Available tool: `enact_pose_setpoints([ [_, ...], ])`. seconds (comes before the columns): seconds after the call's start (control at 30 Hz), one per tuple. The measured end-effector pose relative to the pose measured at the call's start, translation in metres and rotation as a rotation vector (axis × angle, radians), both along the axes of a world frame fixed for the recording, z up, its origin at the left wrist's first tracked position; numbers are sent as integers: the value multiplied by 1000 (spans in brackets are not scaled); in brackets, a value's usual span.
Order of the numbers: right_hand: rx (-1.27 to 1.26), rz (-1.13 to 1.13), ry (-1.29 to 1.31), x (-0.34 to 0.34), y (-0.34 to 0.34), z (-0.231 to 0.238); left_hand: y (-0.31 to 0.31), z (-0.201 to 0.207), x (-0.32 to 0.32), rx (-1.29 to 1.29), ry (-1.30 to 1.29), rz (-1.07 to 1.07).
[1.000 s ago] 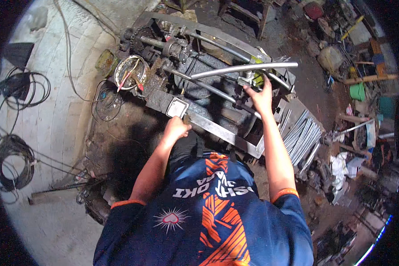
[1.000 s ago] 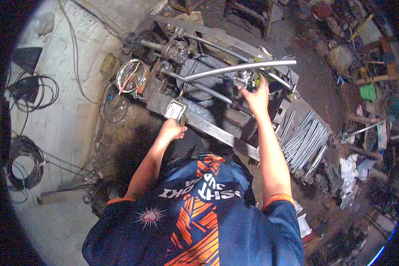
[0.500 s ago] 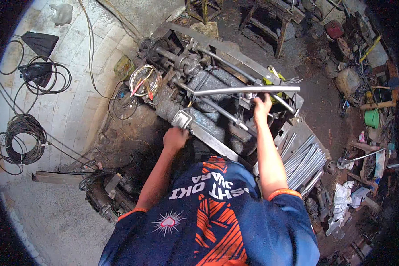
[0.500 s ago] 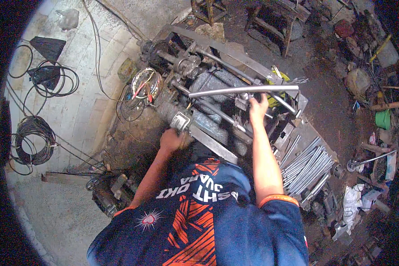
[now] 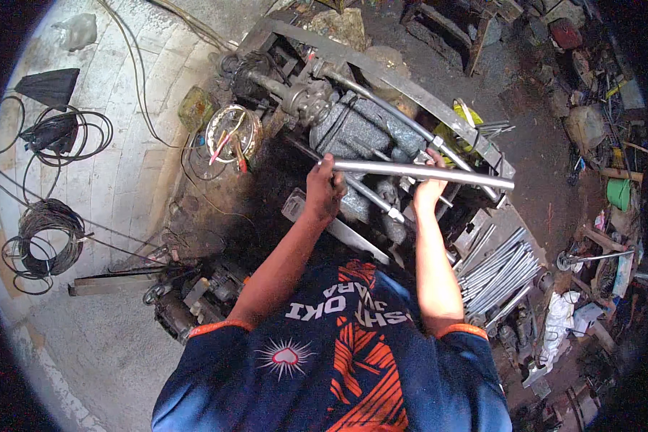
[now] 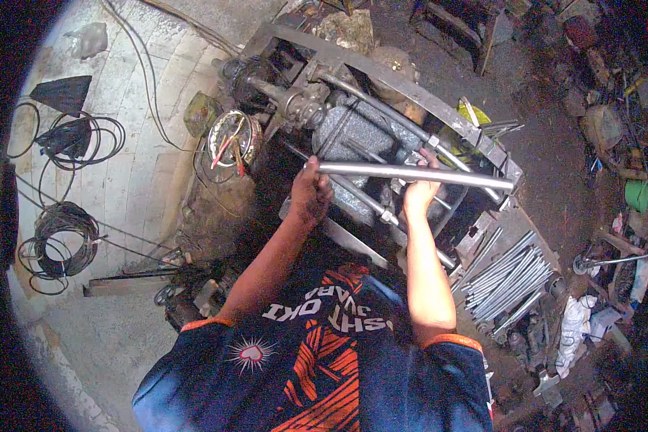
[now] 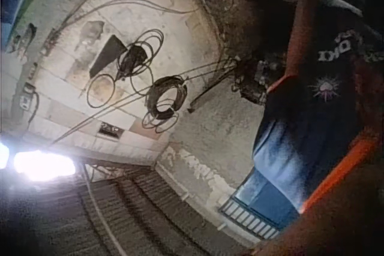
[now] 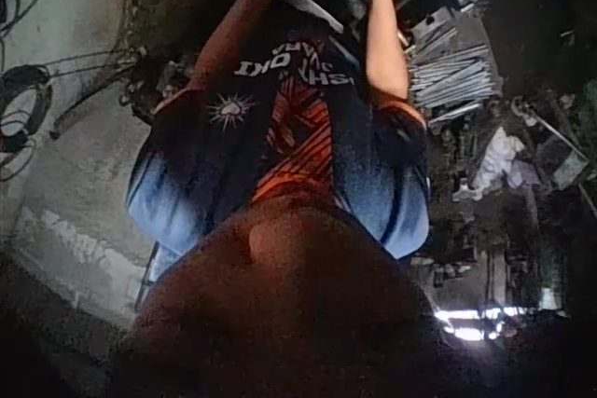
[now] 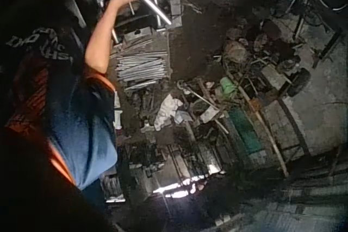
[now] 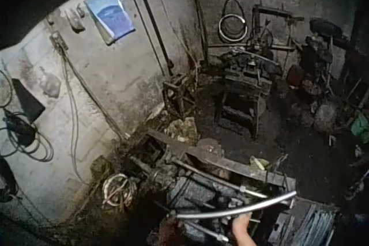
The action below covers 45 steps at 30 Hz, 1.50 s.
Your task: The person removes a bent metal pipe from a bending machine, applies lubricant from a bowl onto the machine rod using a brush, and places another metal pipe into the machine to bend it.
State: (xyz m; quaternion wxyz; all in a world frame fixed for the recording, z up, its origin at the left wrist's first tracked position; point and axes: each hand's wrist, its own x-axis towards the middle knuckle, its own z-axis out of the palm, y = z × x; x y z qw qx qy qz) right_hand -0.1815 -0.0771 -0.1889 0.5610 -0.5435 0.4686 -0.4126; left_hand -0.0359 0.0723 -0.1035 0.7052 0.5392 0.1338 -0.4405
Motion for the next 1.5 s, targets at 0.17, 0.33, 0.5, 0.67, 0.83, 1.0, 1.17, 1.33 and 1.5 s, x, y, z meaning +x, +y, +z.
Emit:
enact_pose_setpoints([
  [0.17, 86, -13, -6, 7, 2, 9, -9, 9, 10, 39, -150, -57],
  [0.33, 227, -43, -45, 24, 8, 35, -3, 7, 15, 16, -180, -6],
  [0.5, 103, 16, 3, 33, 6, 4, -1, 3, 24, 0, -207, 52],
  [0.67, 131, -4, -67, 49, 7, -7, -4, 5, 36, 17, -229, 108],
  [0.83, 129, 10, -90, 64, 11, 3, -5, 7, 51, 43, -239, 123],
  [1.0, 45, -14, -31, 77, 13, 18, -2, 8, 61, 23, -272, 107],
  [1.17, -102, -44, 28, 82, 13, 15, -5, 10, 66, 30, -316, 115],
  [1.33, -57, -28, -51, 86, 12, 9, -2, 15, 69, 104, -300, 88],
  [1.5, -16, -5, -29, 83, 12, 6, -4, 16, 66, 114, -283, 89],
])
